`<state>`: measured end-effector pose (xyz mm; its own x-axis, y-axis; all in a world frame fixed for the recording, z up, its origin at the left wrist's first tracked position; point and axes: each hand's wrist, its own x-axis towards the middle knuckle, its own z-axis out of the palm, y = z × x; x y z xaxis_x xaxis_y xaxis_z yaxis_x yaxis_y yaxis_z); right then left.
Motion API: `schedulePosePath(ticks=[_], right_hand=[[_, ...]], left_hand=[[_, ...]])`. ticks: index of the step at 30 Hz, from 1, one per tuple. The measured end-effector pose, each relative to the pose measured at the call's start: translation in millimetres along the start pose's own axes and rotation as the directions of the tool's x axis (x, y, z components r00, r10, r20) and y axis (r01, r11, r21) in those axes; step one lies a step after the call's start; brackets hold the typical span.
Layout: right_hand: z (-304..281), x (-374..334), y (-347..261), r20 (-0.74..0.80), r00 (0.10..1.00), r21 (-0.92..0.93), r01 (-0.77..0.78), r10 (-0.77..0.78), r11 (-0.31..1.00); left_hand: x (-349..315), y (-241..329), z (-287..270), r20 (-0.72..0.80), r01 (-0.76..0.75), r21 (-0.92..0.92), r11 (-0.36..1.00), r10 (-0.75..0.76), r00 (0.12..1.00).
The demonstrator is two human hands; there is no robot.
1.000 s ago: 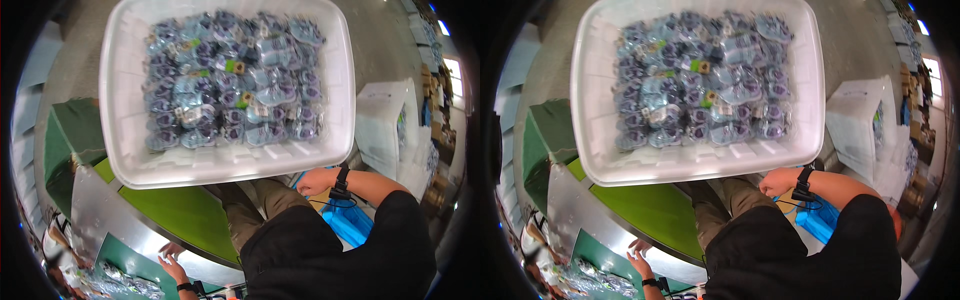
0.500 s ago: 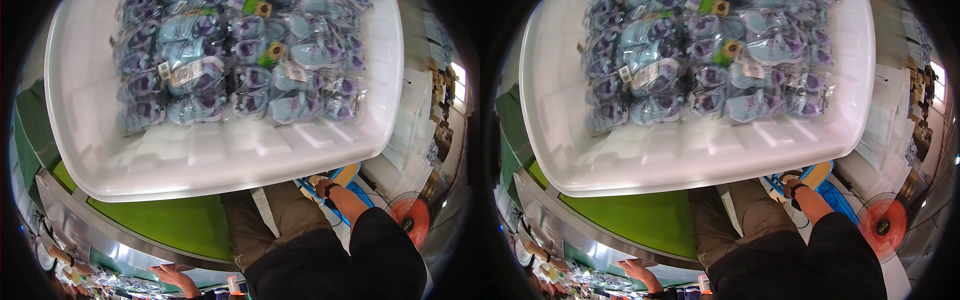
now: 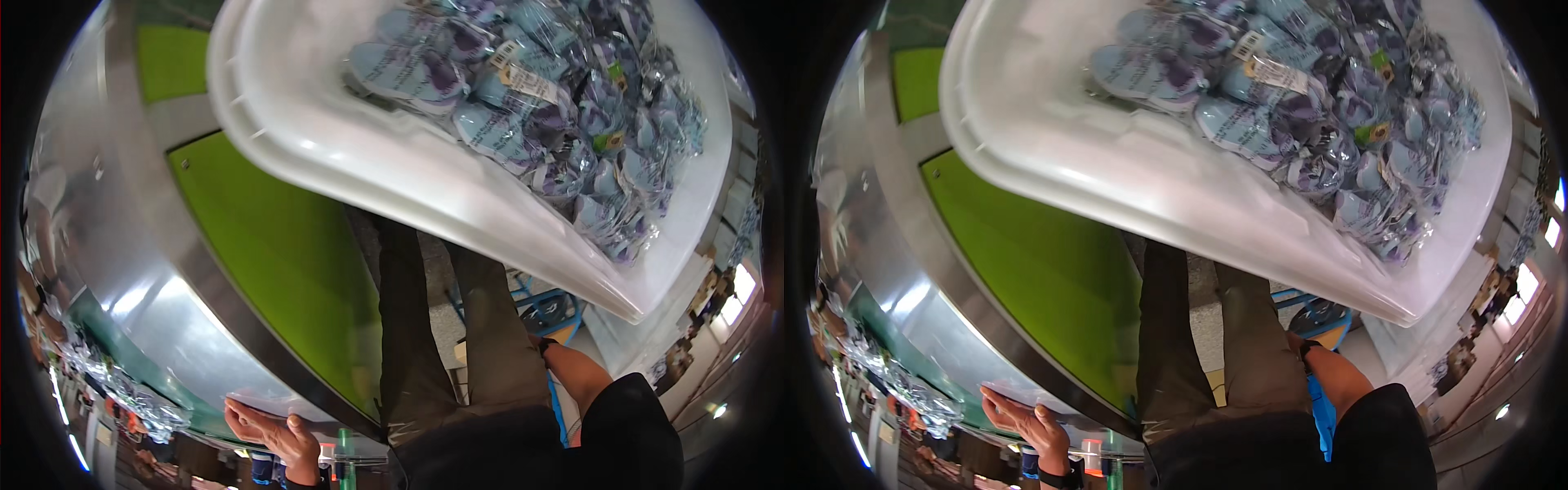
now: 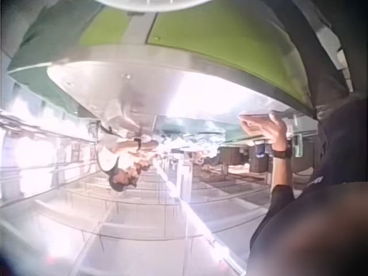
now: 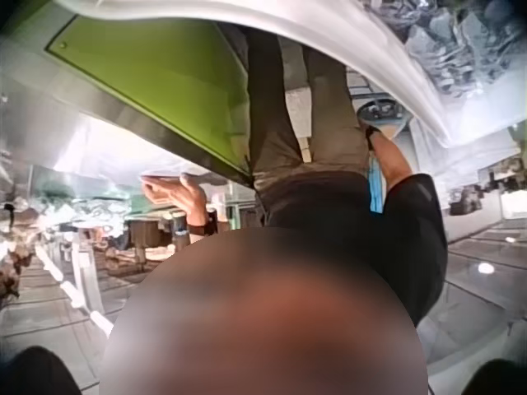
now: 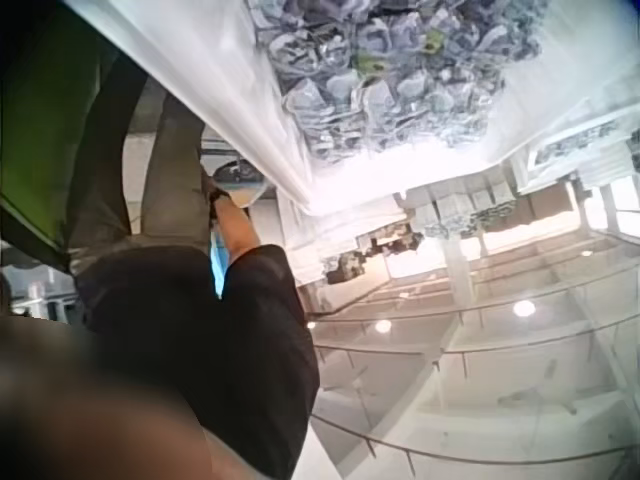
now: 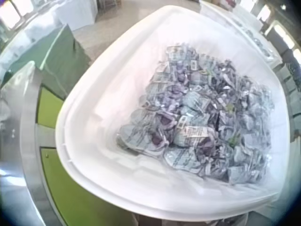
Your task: The person repeatedly picks packaged footwear from a large white bin and places them onto a green conveyor belt. The footwear appears to be sandals or slippers in clear plastic packaging. The person handles the items one by one in a continuous loop.
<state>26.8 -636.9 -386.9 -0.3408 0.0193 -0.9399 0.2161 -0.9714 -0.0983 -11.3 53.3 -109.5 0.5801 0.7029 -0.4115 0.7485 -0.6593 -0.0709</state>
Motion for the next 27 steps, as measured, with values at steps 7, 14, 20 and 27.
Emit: schedulePosePath(ticks=[7, 14, 20, 27], right_hand=[[-102.4, -70.8, -59.5, -0.063, 0.991, 0.131, 0.126, -0.119, 0.983], [-117.5, -170.2, 7.0, 0.129, 0.985, 0.078, 0.108, -0.117, 0.991], [-171.8, -280.9, 63.2, 0.614, 0.790, -0.216, 0.154, 0.011, 0.964], [-267.3, -355.1, -22.7, 0.513, 0.854, -0.411, 0.154, 0.089, 0.898]], left_hand=[[-11.2, -16.8, 24.0, -0.099, -0.057, -0.192, 0.980, 0.038, 0.994], [-15.1, -18.9, 32.3, -0.162, -0.065, -0.174, 0.983, 0.037, 0.986], [-10.6, -11.4, 32.7, -0.236, -0.076, -0.122, 0.990, 0.046, 0.971], [-17.5, -18.4, 26.1, -0.217, -0.085, -0.088, 0.992, 0.065, 0.974]])
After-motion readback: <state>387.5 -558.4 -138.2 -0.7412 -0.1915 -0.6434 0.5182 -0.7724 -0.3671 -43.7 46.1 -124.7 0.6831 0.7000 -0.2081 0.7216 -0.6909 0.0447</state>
